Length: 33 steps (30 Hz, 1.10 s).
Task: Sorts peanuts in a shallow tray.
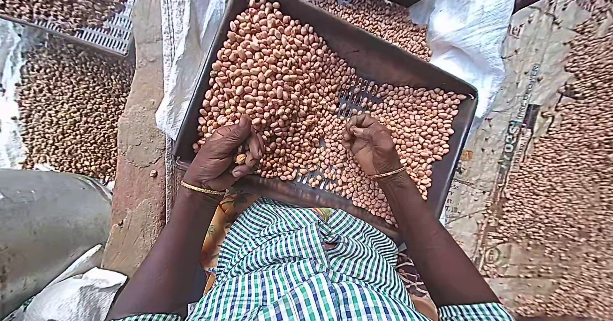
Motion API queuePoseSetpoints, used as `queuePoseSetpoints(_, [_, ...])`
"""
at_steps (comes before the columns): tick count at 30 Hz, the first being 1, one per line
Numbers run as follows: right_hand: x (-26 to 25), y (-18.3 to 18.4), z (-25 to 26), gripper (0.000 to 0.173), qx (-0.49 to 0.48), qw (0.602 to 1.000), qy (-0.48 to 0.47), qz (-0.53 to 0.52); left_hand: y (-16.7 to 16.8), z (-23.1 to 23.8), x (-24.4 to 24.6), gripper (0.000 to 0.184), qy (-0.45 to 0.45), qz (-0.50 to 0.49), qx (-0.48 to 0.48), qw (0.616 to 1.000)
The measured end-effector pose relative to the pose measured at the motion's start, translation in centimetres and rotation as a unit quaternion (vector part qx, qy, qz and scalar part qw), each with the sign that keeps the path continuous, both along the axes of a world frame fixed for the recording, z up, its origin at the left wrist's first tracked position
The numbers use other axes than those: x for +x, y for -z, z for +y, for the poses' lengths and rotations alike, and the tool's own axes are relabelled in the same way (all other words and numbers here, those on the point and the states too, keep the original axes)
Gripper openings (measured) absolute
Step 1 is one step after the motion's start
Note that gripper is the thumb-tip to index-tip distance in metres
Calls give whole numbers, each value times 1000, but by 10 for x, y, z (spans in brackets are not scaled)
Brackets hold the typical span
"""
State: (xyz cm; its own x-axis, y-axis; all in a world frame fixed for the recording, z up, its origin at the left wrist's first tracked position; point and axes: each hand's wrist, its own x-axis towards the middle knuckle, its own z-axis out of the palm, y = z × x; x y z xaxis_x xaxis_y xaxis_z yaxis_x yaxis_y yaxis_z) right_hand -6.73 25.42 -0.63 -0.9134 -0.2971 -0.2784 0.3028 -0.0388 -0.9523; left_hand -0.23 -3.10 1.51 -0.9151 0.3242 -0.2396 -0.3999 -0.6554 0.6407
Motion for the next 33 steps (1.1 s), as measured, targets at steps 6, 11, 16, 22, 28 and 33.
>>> queuePoseSetpoints(6, [27,-7,-35,15,409,868,-143,244,0,1,0,52,-4,-3,-6,1000])
queuePoseSetpoints(11, [29,-10,-46,14,507,802,-172,266,0,2,-1,52,-2,-5,-3,1000])
queuePoseSetpoints(16, [27,-15,-34,15,469,834,-197,212,1,1,-1,52,0,1,-2,1000])
queuePoseSetpoints(22, [1,-18,-10,33,-87,989,85,-87,2,0,0,51,5,12,0,1000])
queuePoseSetpoints(28, [-14,-49,-14,13,383,867,-307,82,1,3,-4,53,11,15,21,1000])
queuePoseSetpoints(33, [-62,-84,-62,15,520,689,-476,169,-4,5,-5,57,-9,-10,34,999])
